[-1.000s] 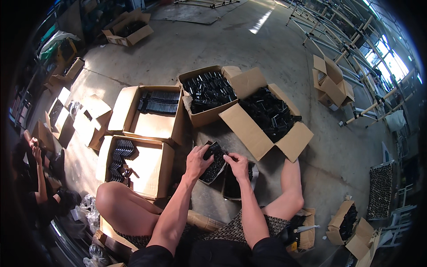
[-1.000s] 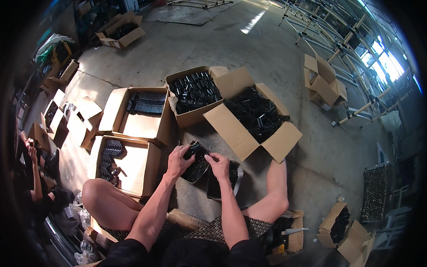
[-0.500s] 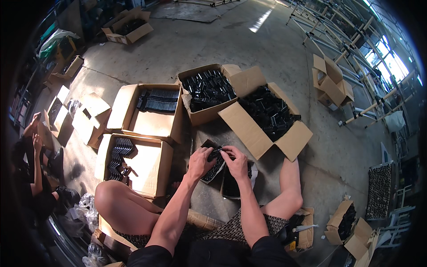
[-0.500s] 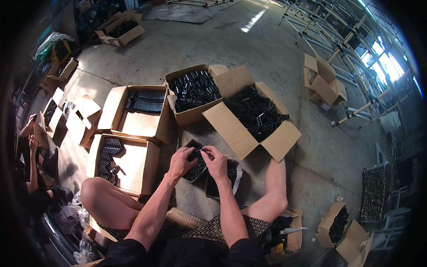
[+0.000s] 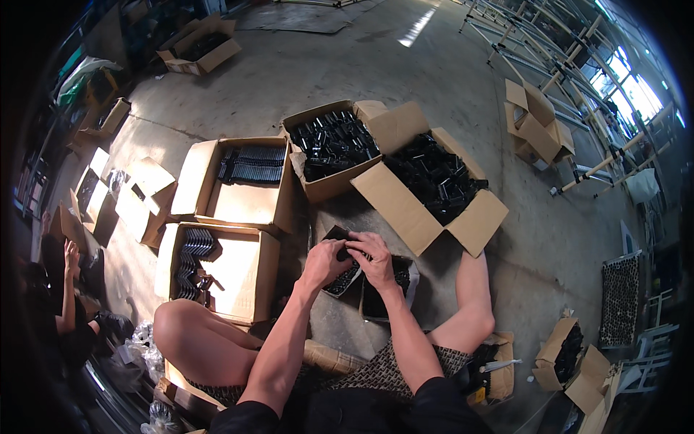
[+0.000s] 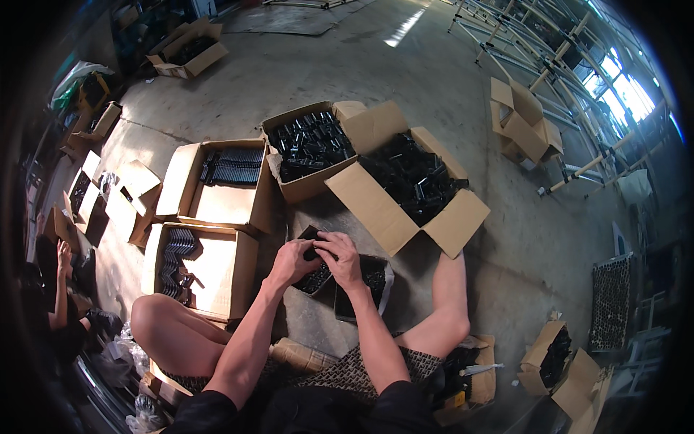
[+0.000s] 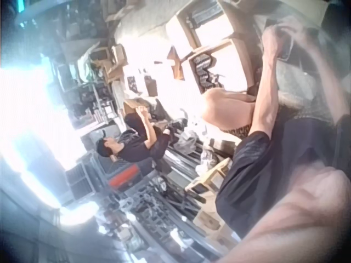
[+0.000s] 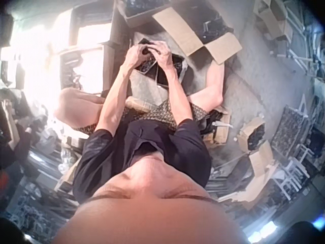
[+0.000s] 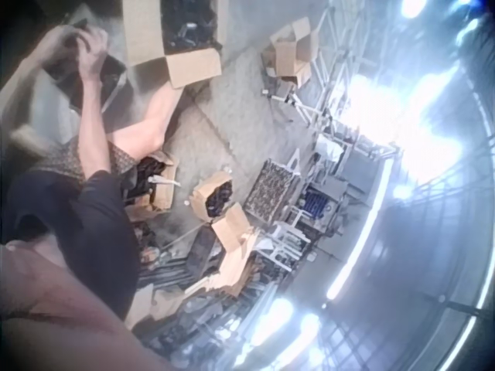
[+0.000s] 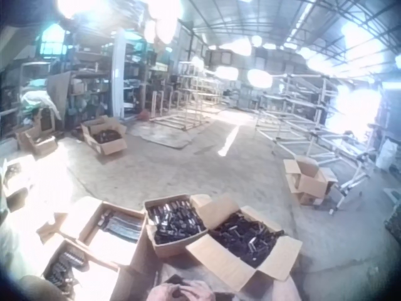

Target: The person sorts black plastic components from small bins into larger cardboard boxes while sitting on the floor.

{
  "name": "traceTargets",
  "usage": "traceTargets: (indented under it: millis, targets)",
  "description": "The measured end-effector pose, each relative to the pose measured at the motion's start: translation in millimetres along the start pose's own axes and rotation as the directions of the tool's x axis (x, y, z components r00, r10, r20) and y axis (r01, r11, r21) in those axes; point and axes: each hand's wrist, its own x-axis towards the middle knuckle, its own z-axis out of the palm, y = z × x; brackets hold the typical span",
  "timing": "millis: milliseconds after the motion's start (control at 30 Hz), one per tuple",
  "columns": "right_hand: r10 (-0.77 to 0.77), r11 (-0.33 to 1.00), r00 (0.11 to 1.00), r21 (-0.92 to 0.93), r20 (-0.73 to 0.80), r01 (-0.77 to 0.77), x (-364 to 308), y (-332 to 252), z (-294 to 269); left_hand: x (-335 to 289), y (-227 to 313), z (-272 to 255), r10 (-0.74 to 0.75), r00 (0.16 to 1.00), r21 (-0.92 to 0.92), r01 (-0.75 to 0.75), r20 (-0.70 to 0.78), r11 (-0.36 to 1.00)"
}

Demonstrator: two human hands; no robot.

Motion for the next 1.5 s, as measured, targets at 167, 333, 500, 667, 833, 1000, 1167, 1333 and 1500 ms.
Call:
traceTargets:
  millis: [167,333,500,667,833,1000,1167,1333,1500]
  targets:
    - [0.462,0.551,0.875,0.727,0.143,-0.41,-8.4,0.7,-17.6,6.2,18.2,-21.4,-0.064,0.997,-0.087,0.068,0.044,0.994]
    - [0.409,0.323,0.826,0.785,0.387,-0.528,-31.1,27.2,-10.9,14.9,54.6,-39.2,-0.143,0.972,-0.143,0.171,0.186,0.975]
    - [0.488,0.138,0.818,0.898,0.306,-0.418,-37.0,27.9,4.6,14.1,50.5,-35.1,-0.039,0.997,-0.254,0.053,0.06,0.966]
    - [0.553,0.087,0.789,0.923,0.268,-0.375,-50.0,29.8,11.0,18.1,55.0,-46.0,-0.007,1.0,-0.297,0.015,0.029,0.955]
    - [0.57,0.006,0.784,0.952,0.248,-0.306,-45.5,22.2,14.5,13.5,55.0,-41.4,-0.012,0.999,-0.283,0.025,0.048,0.959]
    - [0.637,-0.018,0.75,0.976,0.18,-0.219,-39.9,6.0,17.2,10.4,53.4,-25.3,0.057,0.998,-0.235,-0.055,0.004,0.971]
    - [0.691,-0.003,0.706,0.977,0.155,-0.211,-33.5,-7.7,12.4,9.3,44.0,-15.4,0.069,0.996,-0.215,-0.079,-0.053,0.973]
    - [0.726,-0.01,0.67,0.978,0.151,-0.209,-33.0,-9.2,13.6,9.4,40.7,-8.3,0.102,0.989,-0.198,-0.122,-0.106,0.973]
    - [0.726,0.004,0.675,0.981,0.129,-0.192,-34.0,-5.5,18.2,8.5,42.4,-5.7,0.106,0.987,-0.184,-0.126,-0.119,0.975]
